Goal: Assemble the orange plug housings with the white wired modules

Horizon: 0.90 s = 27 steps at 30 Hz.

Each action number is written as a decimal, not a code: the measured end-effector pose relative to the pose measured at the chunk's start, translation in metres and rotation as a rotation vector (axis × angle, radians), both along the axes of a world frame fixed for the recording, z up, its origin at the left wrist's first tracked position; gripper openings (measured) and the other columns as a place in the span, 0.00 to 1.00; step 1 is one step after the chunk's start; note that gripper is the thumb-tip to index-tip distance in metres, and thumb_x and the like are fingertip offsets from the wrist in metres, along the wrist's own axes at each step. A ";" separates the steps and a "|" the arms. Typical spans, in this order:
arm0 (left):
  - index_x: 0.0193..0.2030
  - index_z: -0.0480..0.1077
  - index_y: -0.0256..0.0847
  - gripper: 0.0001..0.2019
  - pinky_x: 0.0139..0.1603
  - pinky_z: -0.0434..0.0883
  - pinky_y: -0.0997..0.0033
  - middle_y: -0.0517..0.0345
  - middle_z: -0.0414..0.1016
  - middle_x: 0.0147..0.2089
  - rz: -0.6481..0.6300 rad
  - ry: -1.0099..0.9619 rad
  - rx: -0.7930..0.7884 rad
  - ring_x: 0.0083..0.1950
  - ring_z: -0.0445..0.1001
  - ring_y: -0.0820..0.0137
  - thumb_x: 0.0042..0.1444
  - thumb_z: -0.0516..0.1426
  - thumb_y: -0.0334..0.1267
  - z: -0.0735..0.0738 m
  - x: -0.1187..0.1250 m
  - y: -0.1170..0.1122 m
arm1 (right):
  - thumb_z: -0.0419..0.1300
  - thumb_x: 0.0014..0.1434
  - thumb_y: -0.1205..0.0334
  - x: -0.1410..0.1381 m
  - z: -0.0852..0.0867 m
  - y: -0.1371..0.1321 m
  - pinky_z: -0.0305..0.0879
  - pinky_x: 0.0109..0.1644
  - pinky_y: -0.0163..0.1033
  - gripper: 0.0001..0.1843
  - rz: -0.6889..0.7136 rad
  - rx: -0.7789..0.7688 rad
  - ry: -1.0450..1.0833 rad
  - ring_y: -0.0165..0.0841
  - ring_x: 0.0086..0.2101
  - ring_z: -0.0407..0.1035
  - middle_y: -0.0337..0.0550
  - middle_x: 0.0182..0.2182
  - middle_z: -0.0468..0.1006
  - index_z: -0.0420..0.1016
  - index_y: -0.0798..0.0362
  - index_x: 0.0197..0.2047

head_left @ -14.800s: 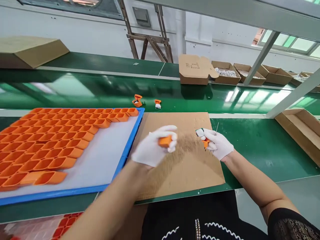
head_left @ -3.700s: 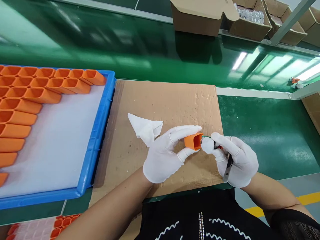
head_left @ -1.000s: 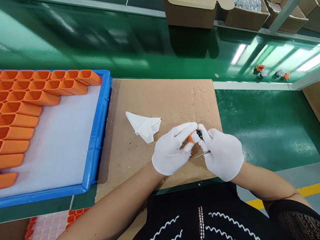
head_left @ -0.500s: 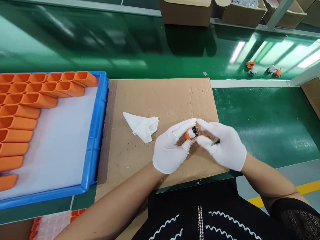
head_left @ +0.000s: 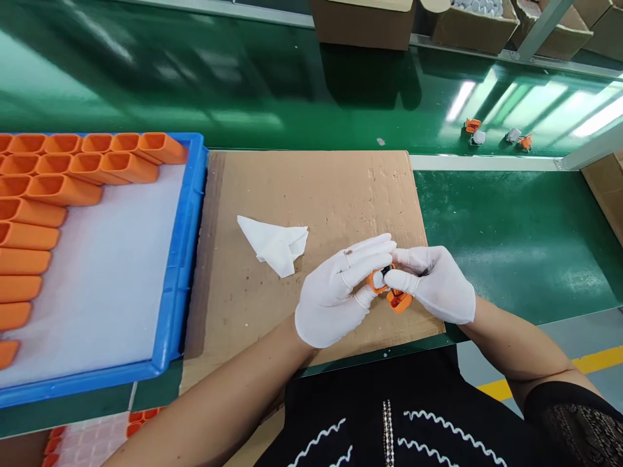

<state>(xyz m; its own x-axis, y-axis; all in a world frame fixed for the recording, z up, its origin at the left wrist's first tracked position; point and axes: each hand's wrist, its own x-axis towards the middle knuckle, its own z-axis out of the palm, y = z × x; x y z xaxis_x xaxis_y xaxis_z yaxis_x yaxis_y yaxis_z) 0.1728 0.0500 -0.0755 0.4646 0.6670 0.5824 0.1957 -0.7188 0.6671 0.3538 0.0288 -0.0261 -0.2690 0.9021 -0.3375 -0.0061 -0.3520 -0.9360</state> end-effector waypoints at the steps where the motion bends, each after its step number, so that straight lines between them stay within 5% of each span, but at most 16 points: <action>1: 0.61 0.69 0.47 0.21 0.61 0.78 0.61 0.52 0.81 0.58 0.041 0.016 0.000 0.62 0.77 0.64 0.63 0.60 0.26 0.001 0.000 -0.001 | 0.69 0.54 0.47 0.000 0.000 -0.001 0.75 0.34 0.36 0.20 -0.004 0.000 -0.039 0.29 0.28 0.71 0.41 0.28 0.79 0.85 0.55 0.41; 3: 0.59 0.71 0.46 0.20 0.60 0.78 0.66 0.52 0.82 0.57 0.146 0.053 -0.011 0.58 0.80 0.66 0.62 0.60 0.27 0.001 -0.001 -0.002 | 0.66 0.57 0.47 -0.001 -0.001 -0.004 0.76 0.38 0.38 0.21 -0.030 0.069 -0.168 0.31 0.31 0.75 0.43 0.34 0.82 0.85 0.54 0.46; 6: 0.59 0.72 0.43 0.18 0.58 0.78 0.69 0.51 0.82 0.56 0.267 0.094 -0.027 0.55 0.82 0.66 0.63 0.61 0.30 0.001 -0.002 -0.002 | 0.67 0.57 0.49 -0.004 -0.004 -0.011 0.74 0.38 0.38 0.25 -0.061 0.383 -0.511 0.33 0.34 0.77 0.43 0.40 0.85 0.81 0.51 0.56; 9: 0.57 0.73 0.43 0.16 0.58 0.78 0.70 0.53 0.83 0.54 0.350 0.122 0.027 0.53 0.82 0.67 0.62 0.61 0.31 0.001 -0.002 -0.001 | 0.65 0.62 0.56 -0.008 -0.009 -0.017 0.68 0.32 0.35 0.18 -0.156 0.774 -0.855 0.30 0.30 0.75 0.40 0.37 0.85 0.82 0.50 0.53; 12: 0.54 0.74 0.42 0.14 0.55 0.79 0.71 0.55 0.84 0.51 0.402 0.149 0.081 0.51 0.83 0.68 0.62 0.61 0.30 0.002 0.001 -0.001 | 0.60 0.66 0.62 -0.009 -0.011 -0.019 0.64 0.29 0.33 0.12 -0.242 0.975 -1.041 0.27 0.28 0.74 0.38 0.36 0.85 0.83 0.47 0.50; 21: 0.53 0.75 0.41 0.15 0.52 0.80 0.71 0.55 0.84 0.49 0.417 0.114 -0.008 0.48 0.84 0.67 0.59 0.62 0.30 0.002 0.005 -0.006 | 0.53 0.65 0.72 -0.010 -0.006 -0.017 0.56 0.25 0.38 0.16 -0.238 1.187 -1.287 0.27 0.24 0.70 0.35 0.30 0.83 0.81 0.49 0.43; 27: 0.56 0.73 0.44 0.18 0.53 0.80 0.71 0.56 0.84 0.49 0.361 0.122 -0.013 0.49 0.84 0.68 0.60 0.60 0.28 0.002 0.003 -0.006 | 0.49 0.70 0.68 -0.020 -0.001 -0.025 0.50 0.23 0.39 0.20 -0.136 1.058 -1.440 0.27 0.18 0.63 0.33 0.25 0.81 0.81 0.47 0.35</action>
